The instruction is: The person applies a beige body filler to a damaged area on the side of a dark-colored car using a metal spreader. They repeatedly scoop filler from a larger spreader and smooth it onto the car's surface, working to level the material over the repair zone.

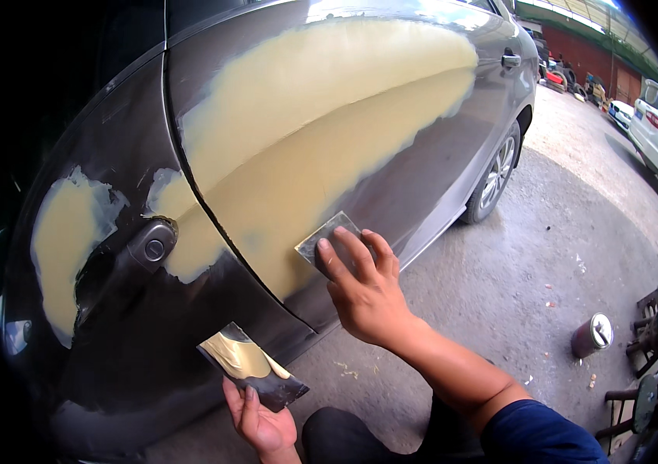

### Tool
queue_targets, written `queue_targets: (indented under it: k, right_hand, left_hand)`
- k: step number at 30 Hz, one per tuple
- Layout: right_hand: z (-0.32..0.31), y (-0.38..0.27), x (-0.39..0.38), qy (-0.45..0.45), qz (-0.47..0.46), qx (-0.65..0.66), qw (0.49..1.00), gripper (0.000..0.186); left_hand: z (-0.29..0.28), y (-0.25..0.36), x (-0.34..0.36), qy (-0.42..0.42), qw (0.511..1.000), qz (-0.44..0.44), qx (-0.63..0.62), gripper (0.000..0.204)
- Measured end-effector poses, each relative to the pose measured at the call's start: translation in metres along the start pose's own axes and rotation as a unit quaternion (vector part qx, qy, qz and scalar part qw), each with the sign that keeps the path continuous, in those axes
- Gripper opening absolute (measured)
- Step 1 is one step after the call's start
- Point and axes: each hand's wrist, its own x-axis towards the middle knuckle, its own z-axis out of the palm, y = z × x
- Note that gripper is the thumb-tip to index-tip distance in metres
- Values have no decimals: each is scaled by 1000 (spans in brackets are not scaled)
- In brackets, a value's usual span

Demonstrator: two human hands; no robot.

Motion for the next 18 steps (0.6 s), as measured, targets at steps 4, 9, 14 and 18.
queue_targets:
  k: [4, 9, 14, 18]
  right_hand:
    - [-22, 6, 51, 77, -9, 4, 997, 61]
    - [-19, 3, 82, 105, -20, 4, 994, 64]
    - [-13, -5, 90, 121, -25, 12, 992, 65]
    - [-7, -8, 93, 131, -28, 14, 991, 65]
  left_hand:
    - [2, -5, -1, -3, 1000, -5, -7, 55]
    - [8, -5, -1, -7, 1000, -4, -1, 55]
    - [-1, -5, 1, -40, 999, -13, 19, 58]
    - [-4, -8, 1, -32, 999, -17, 14, 58]
